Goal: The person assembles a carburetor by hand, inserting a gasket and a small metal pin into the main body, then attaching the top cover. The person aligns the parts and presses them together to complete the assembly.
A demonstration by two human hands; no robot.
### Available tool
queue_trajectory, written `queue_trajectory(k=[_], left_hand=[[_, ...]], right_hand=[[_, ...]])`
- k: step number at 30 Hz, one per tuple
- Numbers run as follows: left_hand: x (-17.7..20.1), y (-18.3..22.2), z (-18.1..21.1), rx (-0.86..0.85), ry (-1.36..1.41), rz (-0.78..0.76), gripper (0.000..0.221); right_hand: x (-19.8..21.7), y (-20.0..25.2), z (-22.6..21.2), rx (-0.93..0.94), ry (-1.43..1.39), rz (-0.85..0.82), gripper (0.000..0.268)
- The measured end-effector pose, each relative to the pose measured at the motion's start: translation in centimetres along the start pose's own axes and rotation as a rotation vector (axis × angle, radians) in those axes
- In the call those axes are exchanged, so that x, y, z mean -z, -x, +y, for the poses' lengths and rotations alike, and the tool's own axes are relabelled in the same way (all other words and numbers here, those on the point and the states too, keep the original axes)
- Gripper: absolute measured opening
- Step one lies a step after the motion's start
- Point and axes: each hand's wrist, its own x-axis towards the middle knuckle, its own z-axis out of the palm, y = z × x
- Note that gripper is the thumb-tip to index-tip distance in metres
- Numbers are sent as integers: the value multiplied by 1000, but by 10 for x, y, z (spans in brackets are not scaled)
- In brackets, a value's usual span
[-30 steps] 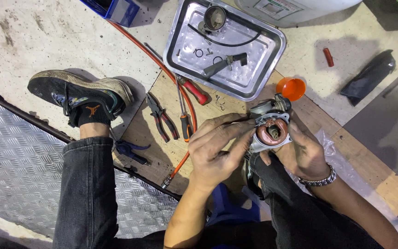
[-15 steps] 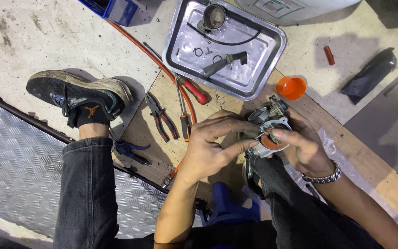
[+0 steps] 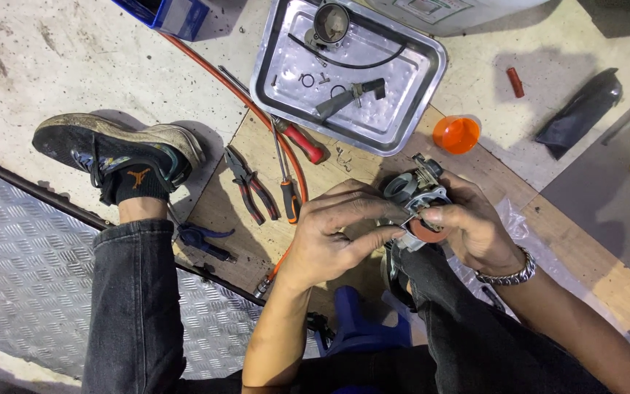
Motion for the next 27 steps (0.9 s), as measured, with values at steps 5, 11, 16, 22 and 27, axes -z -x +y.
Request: queue_trajectory(k=[5,11,16,22,27], left_hand=[[2,-1,3,-63,-64,-6,16],[4,2,11,-213,-234,3,9],[-2,6,5,-203,-206,102,12],[-7,13,-5,-198,-287,199,12],[-7,11,-3,-317,-307,227,10]], right_hand=[[-3,-3,-3,4,36,-12,73],[-9,-2,-11,29,-16,-25,67],[-13,-1,-12,66,-47,-17,64],[-30,5,-28,152,68,-42,56],[-9,-2,-14,155,-63,-103,52]])
